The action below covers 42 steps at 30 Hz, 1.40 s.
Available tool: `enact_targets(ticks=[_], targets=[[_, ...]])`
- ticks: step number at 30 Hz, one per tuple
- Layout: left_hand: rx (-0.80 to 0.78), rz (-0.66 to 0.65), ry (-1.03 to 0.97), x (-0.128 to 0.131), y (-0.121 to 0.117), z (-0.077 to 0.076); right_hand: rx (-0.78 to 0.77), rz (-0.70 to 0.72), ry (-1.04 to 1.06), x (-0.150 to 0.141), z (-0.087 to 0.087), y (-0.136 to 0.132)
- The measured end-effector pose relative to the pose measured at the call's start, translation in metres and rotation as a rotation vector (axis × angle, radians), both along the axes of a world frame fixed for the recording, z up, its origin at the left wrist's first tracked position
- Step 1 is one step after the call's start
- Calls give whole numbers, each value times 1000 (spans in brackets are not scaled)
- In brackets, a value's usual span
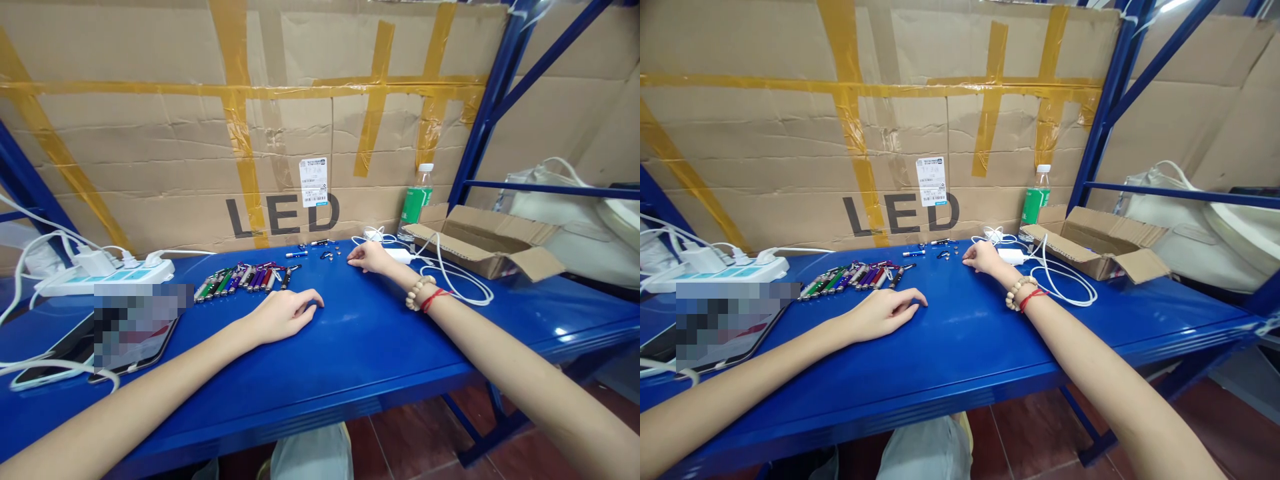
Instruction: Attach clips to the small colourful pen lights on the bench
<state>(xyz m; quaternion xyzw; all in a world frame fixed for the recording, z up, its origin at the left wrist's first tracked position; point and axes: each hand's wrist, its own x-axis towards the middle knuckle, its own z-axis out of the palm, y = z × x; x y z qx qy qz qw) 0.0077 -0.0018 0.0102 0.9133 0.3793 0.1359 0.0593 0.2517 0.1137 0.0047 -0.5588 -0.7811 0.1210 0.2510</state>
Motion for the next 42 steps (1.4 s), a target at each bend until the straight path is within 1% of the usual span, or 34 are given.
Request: enact_targets(ticks=[5, 10, 20, 28, 32, 35, 38, 40, 42], targets=[[3, -5, 5, 0, 0, 0, -15, -57, -3, 1, 0, 1], [4, -4, 2, -1, 0, 0, -3, -89, -15, -2, 2, -3], [-2, -5, -16, -1, 1, 0, 97, -66, -51, -13, 4, -11], [-7, -6, -13, -2, 0, 0, 148, -61, -47, -15, 6, -14], [6, -10, -11, -2, 0, -1, 212, -40, -38, -16, 8, -15], [18, -11, -6, -2, 0, 0, 291, -36, -13, -19, 19, -18], [14, 3, 2, -2, -1, 0, 388, -77, 30, -16, 41, -23], [15, 4, 3, -2, -1, 0, 440, -121, 58, -5, 60, -28], [20, -1, -2, -2, -1, 0, 480, -183, 78, 17, 77, -31]])
